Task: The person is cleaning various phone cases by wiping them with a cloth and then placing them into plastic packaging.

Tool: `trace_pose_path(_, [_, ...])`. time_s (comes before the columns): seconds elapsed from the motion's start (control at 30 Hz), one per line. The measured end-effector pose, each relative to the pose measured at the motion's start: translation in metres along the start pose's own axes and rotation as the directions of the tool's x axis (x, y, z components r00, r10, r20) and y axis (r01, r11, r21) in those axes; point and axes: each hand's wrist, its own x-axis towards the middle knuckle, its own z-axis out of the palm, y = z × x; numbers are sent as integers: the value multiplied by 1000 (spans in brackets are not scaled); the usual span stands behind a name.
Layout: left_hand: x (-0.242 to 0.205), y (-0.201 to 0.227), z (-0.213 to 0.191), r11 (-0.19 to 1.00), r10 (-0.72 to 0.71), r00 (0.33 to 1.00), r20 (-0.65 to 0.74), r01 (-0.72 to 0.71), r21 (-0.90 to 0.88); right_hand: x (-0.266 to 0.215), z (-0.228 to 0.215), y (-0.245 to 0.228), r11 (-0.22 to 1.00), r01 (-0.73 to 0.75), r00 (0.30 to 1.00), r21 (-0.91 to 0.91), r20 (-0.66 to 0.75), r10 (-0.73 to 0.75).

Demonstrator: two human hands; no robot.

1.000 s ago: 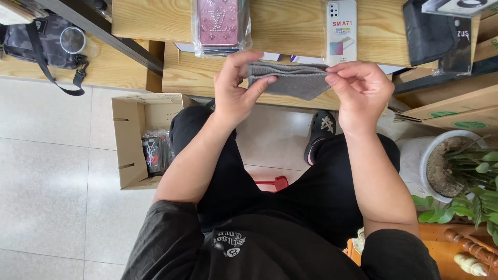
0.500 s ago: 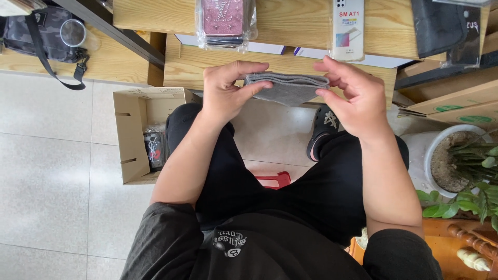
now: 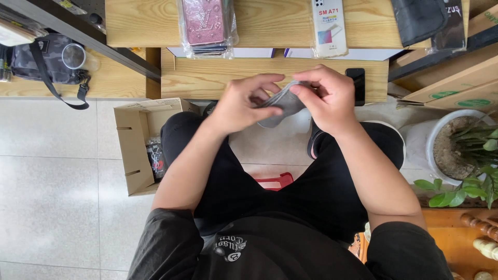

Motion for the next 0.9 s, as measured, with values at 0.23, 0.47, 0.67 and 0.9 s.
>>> trace_pose_path(0.23, [11, -17, 22, 971, -235, 967, -94, 239, 29, 9, 11, -3, 974, -82, 995, -212, -78, 67])
trace_pose_path(0.47, [23, -18, 33, 830, 190, 912, -363, 48, 555, -6, 46, 36, 606, -624, 736, 493, 110, 668])
trace_pose_path(0.67, [28, -16, 42, 613, 158, 984, -85, -30, 789, -1, 46, 53, 360, -410, 718, 838, 53, 694])
trace_pose_path(0.9, [70, -34, 34, 833, 242, 886, -396, 19, 552, 41, -22, 0, 301, -124, 374, 946, -236, 897])
